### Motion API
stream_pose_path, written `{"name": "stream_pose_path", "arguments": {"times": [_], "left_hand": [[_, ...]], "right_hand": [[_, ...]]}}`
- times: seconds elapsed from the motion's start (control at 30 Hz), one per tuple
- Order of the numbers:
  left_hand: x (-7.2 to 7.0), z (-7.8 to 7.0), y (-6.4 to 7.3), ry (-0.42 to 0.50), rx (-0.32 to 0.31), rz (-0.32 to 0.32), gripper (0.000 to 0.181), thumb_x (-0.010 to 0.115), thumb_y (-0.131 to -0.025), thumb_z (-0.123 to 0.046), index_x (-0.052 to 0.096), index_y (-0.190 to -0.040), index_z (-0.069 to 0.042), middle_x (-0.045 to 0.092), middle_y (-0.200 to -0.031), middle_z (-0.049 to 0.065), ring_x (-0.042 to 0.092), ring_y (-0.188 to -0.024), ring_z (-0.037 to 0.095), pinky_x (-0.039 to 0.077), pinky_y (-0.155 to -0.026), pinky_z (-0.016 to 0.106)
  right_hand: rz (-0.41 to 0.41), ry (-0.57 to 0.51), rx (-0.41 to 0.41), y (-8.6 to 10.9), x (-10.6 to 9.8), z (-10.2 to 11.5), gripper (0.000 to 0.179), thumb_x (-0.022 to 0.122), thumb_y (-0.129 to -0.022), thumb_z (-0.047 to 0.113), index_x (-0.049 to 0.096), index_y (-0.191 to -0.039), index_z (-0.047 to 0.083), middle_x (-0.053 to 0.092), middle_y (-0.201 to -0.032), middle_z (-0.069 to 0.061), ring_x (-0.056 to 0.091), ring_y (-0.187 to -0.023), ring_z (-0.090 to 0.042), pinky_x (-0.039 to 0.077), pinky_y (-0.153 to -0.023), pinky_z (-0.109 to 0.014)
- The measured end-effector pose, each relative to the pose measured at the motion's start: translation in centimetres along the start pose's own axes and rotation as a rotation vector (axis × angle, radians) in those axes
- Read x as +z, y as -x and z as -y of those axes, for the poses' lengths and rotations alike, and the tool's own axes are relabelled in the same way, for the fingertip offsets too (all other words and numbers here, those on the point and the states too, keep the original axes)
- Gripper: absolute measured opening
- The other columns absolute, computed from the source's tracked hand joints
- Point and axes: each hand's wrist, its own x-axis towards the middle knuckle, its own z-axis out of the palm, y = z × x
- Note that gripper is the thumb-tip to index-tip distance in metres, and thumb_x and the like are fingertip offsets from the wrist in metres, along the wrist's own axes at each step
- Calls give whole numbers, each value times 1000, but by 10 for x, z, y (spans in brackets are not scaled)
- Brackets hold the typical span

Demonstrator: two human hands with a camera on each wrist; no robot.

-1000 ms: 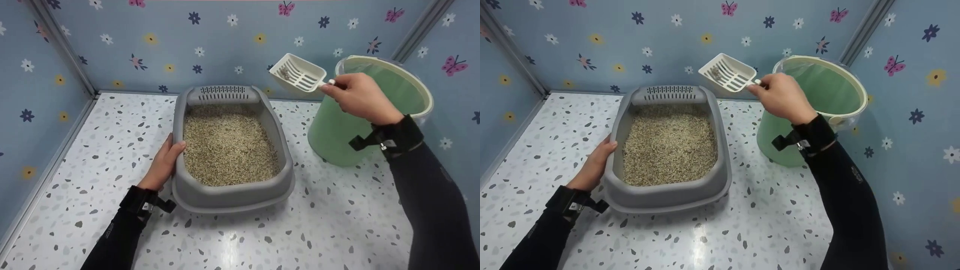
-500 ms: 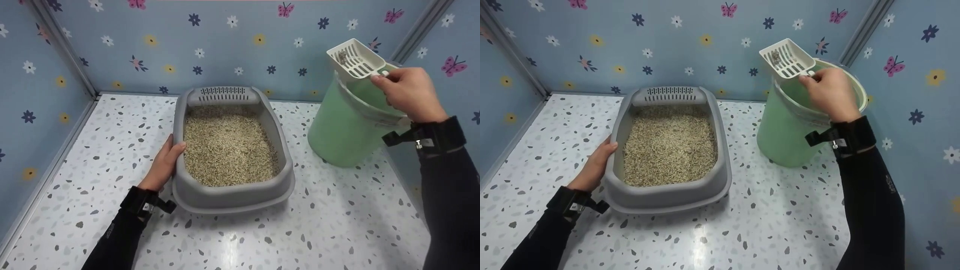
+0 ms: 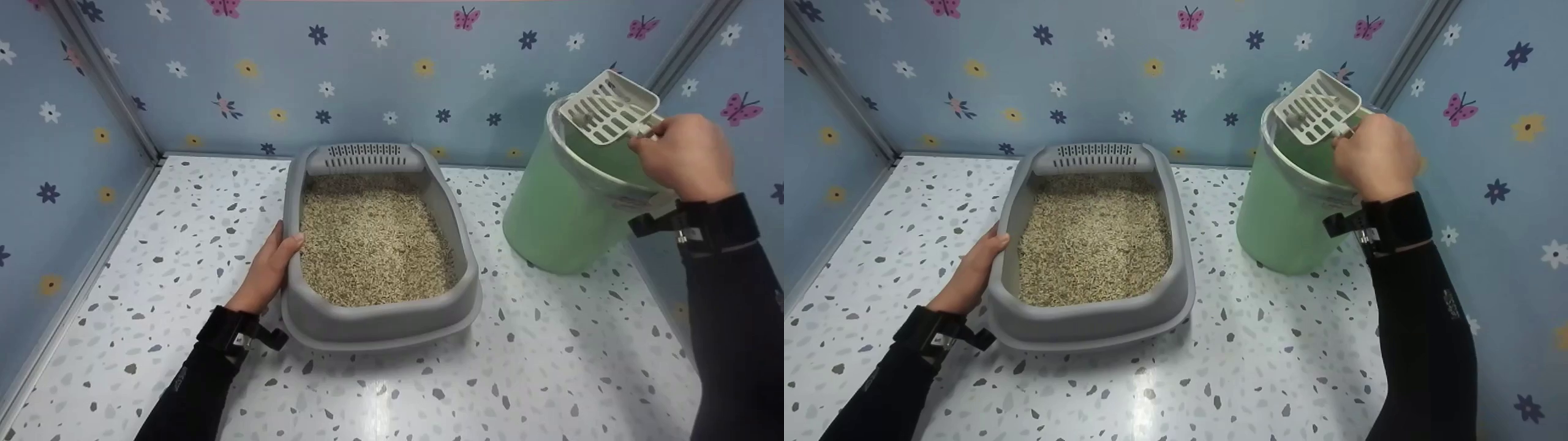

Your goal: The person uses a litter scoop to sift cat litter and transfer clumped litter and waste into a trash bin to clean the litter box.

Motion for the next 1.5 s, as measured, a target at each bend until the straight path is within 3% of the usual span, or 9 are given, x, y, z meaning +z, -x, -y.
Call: {"name": "stream_pose_path", "arguments": {"times": [0.2,0.33,0.43,0.57,0.77,0.93,1.1,1.3,1.5], "left_hand": [[0,0,0,-14,-1,1,93,50,-113,-53,-2,-179,-13,0,-186,9,3,-170,19,6,-137,41],[-1,0,0,-10,2,1,93,50,-113,-54,-2,-179,-13,0,-186,8,3,-170,18,6,-137,40],[-1,0,0,-14,-3,-2,94,50,-113,-54,-2,-179,-13,-1,-186,8,3,-170,18,5,-137,40],[-2,0,-1,-28,-15,-11,96,50,-112,-54,-3,-179,-11,-2,-186,11,0,-170,21,4,-138,40],[-1,1,-1,-14,-9,0,95,49,-113,-52,-5,-178,-10,-4,-186,12,0,-170,22,5,-138,40],[-2,1,-2,-5,4,-4,93,49,-113,-48,-5,-178,-8,-4,-186,12,-1,-170,21,4,-137,39],[-2,-1,-2,-11,9,-9,93,50,-113,-48,-4,-178,-8,-3,-186,12,0,-170,21,4,-137,38],[-2,0,-1,-16,23,-9,91,50,-113,-48,-1,-179,-10,2,-186,11,5,-170,21,6,-137,40],[-2,0,-2,-22,30,-10,91,50,-114,-48,0,-179,-7,2,-186,12,4,-170,22,5,-138,40]], "right_hand": [[-98,84,-15,0,6,-2,33,67,-101,24,67,-84,-4,61,-72,-16,51,-67,-37,37,-50,-46],[-127,136,-19,0,10,-3,17,57,-88,8,57,-72,3,56,-68,-14,49,-64,-37,35,-46,-46],[-133,155,-45,0,13,-3,12,56,-81,1,66,-82,-6,64,-78,-24,54,-69,-42,37,-48,-48],[-136,165,-90,2,17,-3,31,59,-80,-3,73,-106,-12,67,-99,-34,58,-83,-49,40,-55,-56],[-144,200,-101,6,20,2,25,58,-84,-2,66,-105,-13,54,-104,-33,53,-88,-52,44,-60,-68],[-213,142,-123,15,19,13,28,51,-88,-1,65,-108,-15,55,-101,-32,53,-85,-52,43,-60,-64],[-290,-31,-251,33,27,45,31,56,-100,8,76,-112,-12,67,-101,-29,56,-83,-42,39,-64,-48],[-45,-166,-365,50,47,104,31,72,-107,20,75,-126,-5,74,-111,-22,61,-85,-31,49,-68,-35],[194,-171,-469,56,95,155,28,72,-107,18,72,-125,-4,75,-107,-16,65,-79,-27,57,-65,-38]]}}
